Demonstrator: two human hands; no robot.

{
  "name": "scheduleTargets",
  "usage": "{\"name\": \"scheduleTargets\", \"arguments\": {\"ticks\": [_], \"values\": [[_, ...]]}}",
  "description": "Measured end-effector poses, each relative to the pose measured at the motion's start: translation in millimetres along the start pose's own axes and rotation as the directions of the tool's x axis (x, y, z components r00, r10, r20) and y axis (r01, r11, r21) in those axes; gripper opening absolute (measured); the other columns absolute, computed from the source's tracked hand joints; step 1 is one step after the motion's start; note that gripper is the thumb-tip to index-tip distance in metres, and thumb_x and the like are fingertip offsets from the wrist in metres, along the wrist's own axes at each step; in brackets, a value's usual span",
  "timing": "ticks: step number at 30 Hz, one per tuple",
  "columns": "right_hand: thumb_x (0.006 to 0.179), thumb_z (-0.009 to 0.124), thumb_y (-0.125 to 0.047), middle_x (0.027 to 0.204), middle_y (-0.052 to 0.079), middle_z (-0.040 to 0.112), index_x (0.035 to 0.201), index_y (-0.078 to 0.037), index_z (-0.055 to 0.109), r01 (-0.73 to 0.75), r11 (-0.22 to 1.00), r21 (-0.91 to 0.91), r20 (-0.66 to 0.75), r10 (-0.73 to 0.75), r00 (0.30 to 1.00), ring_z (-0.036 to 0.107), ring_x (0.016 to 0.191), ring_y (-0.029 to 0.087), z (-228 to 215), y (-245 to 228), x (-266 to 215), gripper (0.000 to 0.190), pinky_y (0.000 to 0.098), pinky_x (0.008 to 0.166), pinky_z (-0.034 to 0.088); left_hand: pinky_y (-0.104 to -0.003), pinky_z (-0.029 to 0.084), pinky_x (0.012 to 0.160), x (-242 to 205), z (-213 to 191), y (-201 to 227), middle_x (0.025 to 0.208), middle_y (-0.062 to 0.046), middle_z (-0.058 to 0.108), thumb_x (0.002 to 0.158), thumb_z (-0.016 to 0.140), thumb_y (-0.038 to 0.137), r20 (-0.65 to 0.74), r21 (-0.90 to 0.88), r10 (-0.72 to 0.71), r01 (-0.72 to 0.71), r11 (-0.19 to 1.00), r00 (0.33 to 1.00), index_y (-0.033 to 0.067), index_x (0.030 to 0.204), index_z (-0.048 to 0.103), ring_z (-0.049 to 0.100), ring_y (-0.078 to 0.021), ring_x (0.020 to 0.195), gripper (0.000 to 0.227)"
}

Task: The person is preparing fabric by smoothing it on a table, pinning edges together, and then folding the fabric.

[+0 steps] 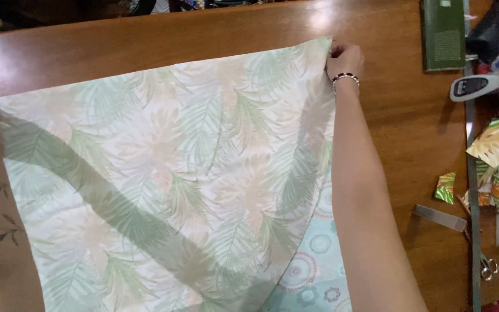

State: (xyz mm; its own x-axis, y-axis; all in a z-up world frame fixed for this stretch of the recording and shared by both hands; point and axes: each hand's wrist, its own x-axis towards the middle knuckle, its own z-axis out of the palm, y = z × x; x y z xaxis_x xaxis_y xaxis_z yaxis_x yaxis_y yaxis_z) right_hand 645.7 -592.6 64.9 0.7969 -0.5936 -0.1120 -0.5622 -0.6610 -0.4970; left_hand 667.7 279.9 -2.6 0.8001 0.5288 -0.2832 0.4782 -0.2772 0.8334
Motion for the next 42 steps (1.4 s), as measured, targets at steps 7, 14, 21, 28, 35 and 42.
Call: {"name": "scheduleTargets", "arguments": {"ticks": [7, 14, 21, 28, 35, 42], "values": [[0.081, 0.061, 0.008, 0.09, 0.003, 0.073, 0.098, -0.014, 0.069, 0.083, 0.94, 0.33, 0.092, -0.119, 0.989, 0.069, 0.059, 0.015, 10.6, 19.3, 20.7, 0.029, 0.0286, 0.048, 0.061, -0.03, 0.036, 0.059, 14.3, 22.8, -28.5, 0.081, 0.012, 0.046, 0.102, 0.069, 0.034, -0.194, 0.053, 0.061, -0.051, 0.997, 0.979, 0.0266, 0.089, 0.054, 0.048, -0.0025, 0.071, 0.021], [0.078, 0.062, 0.007, 0.071, -0.002, 0.075, 0.087, -0.023, 0.071, -0.079, 0.854, 0.515, -0.026, 0.108, 0.994, 0.063, 0.056, 0.003, 25.8, 33.5, 27.8, 0.033, 0.0219, 0.045, 0.051, -0.023, 0.057, 0.081, -9.2, 44.9, 14.8, 0.087, 0.013, 0.068, 0.098, 0.074, 0.051, -0.373, 0.148, 0.265, -0.225, 0.963, 0.889, 0.0286, 0.097, 0.074, 0.066, -0.0059, 0.082, 0.023], [0.079, 0.065, 0.001, 0.093, -0.008, 0.079, 0.09, -0.025, 0.077, -0.131, 0.931, 0.34, 0.023, 0.131, 0.991, 0.072, 0.076, 0.008, -9.4, -2.3, 4.0, 0.031, 0.0254, 0.064, 0.064, -0.029, 0.059, 0.061, 29.6, 47.0, -61.3, 0.081, -0.001, 0.076, 0.099, 0.074, 0.012, -0.474, 0.385, 0.672, -0.553, 0.739, 0.569, 0.0098, 0.092, 0.074, 0.07, -0.0125, 0.07, 0.007], [0.086, 0.069, 0.004, 0.1, 0.004, 0.077, 0.104, -0.012, 0.073, 0.173, 0.971, 0.166, -0.173, -0.144, 0.974, 0.073, 0.092, 0.015, -25.3, -4.9, -7.7, 0.024, 0.0249, 0.085, 0.064, -0.048, 0.035, 0.071, -41.7, 74.0, 18.3, 0.108, -0.004, 0.064, 0.083, 0.066, 0.004, -0.403, 0.814, 0.681, -0.1, 0.572, 0.612, 0.0213, 0.116, 0.06, 0.063, -0.0277, 0.09, 0.037], [0.108, 0.054, -0.016, 0.149, 0.021, 0.048, 0.148, -0.004, 0.047, 0.801, 0.525, -0.287, -0.137, -0.85, 0.508, 0.043, 0.138, 0.039, 36.1, -37.9, -76.4, 0.042, 0.0522, 0.116, 0.035, -0.046, 0.043, 0.092, -202.0, 290.9, 155.9, 0.119, -0.016, 0.062, 0.089, 0.071, -0.006, 0.163, 0.264, 0.963, -0.95, 0.166, 0.213, 0.0026, 0.12, 0.069, 0.056, -0.0343, 0.112, 0.033], [0.103, 0.029, -0.068, 0.169, 0.015, -0.002, 0.164, -0.025, 0.008, 0.439, 0.844, -0.309, 0.221, -0.386, 0.896, -0.002, 0.156, 0.031, 21.9, -62.9, -108.2, 0.077, 0.0507, 0.126, -0.001, -0.056, 0.002, 0.121, -344.3, 384.7, 201.2, 0.165, -0.013, 0.023, 0.105, 0.041, 0.04, 0.749, 0.25, 0.604, -0.96, 0.125, 0.273, 0.007, 0.156, 0.033, 0.017, -0.0291, 0.152, 0.061]]}}
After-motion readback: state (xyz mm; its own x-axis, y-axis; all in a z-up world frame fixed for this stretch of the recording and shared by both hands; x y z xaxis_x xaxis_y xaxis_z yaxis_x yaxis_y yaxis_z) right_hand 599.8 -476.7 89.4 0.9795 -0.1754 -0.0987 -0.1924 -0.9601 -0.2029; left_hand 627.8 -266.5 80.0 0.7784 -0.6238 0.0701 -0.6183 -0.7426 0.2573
